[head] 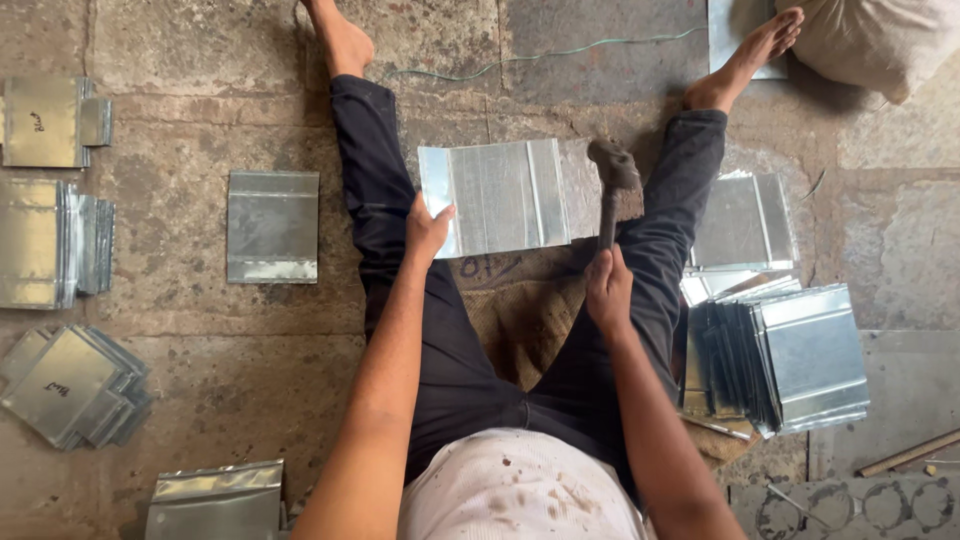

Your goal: The person sits on the floor and uses a hammer to strike a rectangular metal sheet placed on a brick. They repeatedly hit the sheet to flatten or shape it, occasionally adjusting its position with their hands. Stacks of similar metal sheets are visible on the floor nearby.

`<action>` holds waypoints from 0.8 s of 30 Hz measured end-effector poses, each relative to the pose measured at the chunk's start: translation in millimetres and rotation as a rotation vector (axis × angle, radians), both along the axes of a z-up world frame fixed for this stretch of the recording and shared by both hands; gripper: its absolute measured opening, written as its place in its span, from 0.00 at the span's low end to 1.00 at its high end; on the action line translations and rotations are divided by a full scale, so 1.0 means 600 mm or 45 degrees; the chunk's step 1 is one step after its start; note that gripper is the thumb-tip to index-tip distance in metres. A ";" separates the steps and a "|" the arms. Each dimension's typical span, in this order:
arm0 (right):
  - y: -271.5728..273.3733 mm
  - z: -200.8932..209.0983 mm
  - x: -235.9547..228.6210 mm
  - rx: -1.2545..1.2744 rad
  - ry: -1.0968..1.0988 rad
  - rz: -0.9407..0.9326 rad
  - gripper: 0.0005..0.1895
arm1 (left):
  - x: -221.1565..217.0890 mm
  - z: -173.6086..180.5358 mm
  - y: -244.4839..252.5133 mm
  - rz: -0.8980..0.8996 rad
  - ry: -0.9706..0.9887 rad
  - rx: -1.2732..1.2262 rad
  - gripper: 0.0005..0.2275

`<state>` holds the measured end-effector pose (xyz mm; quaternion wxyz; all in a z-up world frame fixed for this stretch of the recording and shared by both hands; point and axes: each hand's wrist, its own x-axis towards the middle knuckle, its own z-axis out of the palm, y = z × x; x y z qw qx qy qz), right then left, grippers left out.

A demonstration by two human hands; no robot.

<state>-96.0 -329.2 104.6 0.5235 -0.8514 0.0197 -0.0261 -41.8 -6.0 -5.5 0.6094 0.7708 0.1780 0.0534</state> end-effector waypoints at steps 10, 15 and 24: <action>0.006 -0.050 0.004 0.142 0.020 -0.063 0.26 | 0.002 -0.006 -0.005 0.014 0.073 0.064 0.19; -0.033 -0.022 0.026 -0.126 0.388 -0.049 0.25 | 0.002 -0.011 -0.017 0.059 0.043 0.089 0.20; -0.039 -0.047 -0.060 0.423 0.793 -0.155 0.24 | 0.063 -0.088 -0.080 0.195 0.058 0.185 0.22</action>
